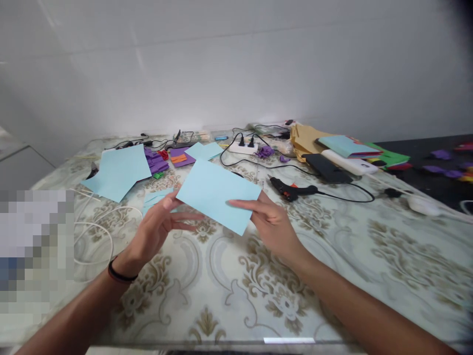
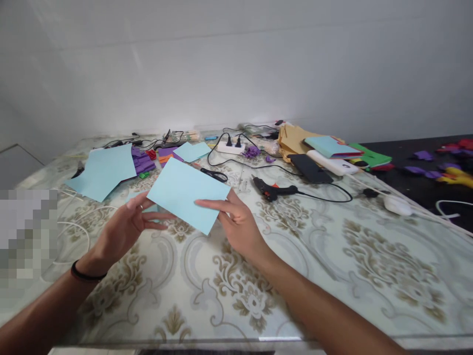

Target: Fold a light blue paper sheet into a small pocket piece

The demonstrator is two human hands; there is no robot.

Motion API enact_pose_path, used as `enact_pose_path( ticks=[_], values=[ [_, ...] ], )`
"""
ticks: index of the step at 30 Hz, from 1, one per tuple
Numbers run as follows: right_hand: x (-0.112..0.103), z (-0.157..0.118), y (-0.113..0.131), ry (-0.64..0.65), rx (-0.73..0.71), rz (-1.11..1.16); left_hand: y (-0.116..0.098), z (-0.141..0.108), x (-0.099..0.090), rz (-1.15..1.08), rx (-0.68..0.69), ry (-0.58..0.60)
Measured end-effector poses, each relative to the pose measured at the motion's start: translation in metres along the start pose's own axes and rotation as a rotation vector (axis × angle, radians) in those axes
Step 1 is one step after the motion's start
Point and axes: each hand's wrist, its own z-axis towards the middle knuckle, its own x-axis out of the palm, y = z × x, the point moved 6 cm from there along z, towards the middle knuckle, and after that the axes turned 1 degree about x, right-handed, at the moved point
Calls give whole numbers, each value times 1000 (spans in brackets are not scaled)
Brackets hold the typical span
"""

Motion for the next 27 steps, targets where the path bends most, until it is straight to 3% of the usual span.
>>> enact_pose_path(
  ticks=[3, 7, 12, 17, 22, 27],
  values=[
    [6, -3, 5, 42, -64, -111, 9, -2, 8, 102, -128, 46],
    [17, -8, 11, 146, -90, -175, 15, -2, 5, 292, -170, 21],
    [6, -6, 1, 20, 159, 9, 7, 2, -1, 339, -121, -26],
    [-1, 0, -6, -53, 290, 86, 5, 2, 5, 368, -132, 21],
    [7, -2, -13, -22, 358, 111, 15, -4, 11, 412, -199, 173],
    [14, -2, -10, 100, 366, 93, 11, -3, 6, 478, -156, 166]
  ],
)
